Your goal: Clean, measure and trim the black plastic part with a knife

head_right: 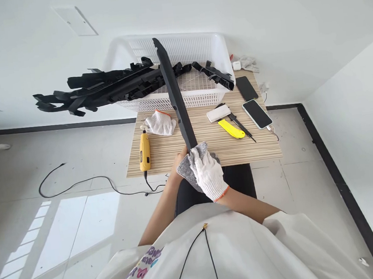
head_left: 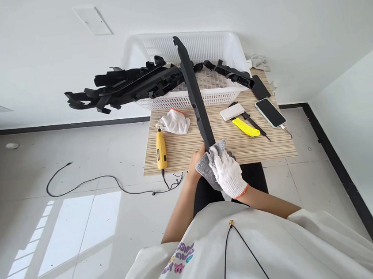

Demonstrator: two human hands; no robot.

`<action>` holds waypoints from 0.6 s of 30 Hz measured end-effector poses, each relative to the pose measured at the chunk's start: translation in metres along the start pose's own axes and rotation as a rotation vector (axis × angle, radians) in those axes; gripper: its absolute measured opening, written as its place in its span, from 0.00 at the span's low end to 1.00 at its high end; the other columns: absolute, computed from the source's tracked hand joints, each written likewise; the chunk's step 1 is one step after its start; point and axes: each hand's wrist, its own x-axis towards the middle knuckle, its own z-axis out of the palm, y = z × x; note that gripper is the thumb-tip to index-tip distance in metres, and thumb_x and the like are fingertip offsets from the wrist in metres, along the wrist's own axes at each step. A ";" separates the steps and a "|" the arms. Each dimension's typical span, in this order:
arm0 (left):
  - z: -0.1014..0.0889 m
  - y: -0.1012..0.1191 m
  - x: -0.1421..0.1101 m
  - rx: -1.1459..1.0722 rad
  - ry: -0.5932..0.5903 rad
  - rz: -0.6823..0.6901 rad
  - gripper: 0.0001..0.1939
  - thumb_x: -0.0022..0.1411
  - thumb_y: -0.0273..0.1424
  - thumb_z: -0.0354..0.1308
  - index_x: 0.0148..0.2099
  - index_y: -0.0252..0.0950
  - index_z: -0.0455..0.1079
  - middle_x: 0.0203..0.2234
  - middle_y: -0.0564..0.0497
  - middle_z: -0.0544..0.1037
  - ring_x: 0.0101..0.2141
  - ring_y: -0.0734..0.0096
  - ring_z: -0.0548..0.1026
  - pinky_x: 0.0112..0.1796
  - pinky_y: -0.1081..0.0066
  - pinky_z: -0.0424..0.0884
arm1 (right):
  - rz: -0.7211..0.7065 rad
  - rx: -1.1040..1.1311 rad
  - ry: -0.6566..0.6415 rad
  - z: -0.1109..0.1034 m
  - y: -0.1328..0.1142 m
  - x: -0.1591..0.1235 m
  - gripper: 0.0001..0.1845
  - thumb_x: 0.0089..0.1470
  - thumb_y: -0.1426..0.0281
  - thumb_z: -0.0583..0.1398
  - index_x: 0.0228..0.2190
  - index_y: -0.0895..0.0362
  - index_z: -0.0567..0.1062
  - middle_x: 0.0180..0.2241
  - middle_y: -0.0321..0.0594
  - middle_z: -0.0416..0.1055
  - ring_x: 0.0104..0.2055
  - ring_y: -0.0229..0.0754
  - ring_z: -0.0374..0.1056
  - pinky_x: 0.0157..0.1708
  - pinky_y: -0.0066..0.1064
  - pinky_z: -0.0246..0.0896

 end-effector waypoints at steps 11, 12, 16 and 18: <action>-0.003 0.005 0.005 -0.055 0.005 -0.027 0.21 0.63 0.32 0.57 0.58 0.41 0.67 0.31 0.49 0.81 0.33 0.58 0.79 0.31 0.68 0.67 | -0.111 -0.043 0.092 0.013 0.001 -0.007 0.34 0.69 0.59 0.51 0.68 0.66 0.61 0.65 0.70 0.61 0.67 0.66 0.60 0.55 0.50 0.65; -0.002 0.003 0.006 -0.075 0.017 -0.014 0.21 0.63 0.33 0.58 0.58 0.41 0.67 0.30 0.50 0.81 0.32 0.58 0.79 0.32 0.68 0.68 | -0.099 -0.034 0.089 0.014 0.000 -0.004 0.36 0.69 0.57 0.51 0.68 0.67 0.59 0.66 0.72 0.59 0.68 0.67 0.58 0.56 0.52 0.65; 0.004 -0.007 0.007 -0.107 0.058 0.028 0.20 0.64 0.35 0.58 0.58 0.43 0.69 0.41 0.48 0.83 0.43 0.55 0.81 0.42 0.62 0.76 | -0.027 0.011 0.079 0.009 0.000 0.022 0.43 0.67 0.51 0.50 0.70 0.69 0.55 0.69 0.71 0.51 0.71 0.68 0.51 0.58 0.51 0.64; 0.007 -0.010 0.006 -0.132 0.095 0.083 0.26 0.64 0.37 0.59 0.63 0.41 0.66 0.56 0.43 0.77 0.58 0.52 0.75 0.55 0.57 0.73 | 0.011 0.020 0.077 0.002 0.000 0.041 0.41 0.68 0.52 0.48 0.71 0.67 0.53 0.70 0.69 0.50 0.71 0.66 0.50 0.57 0.49 0.65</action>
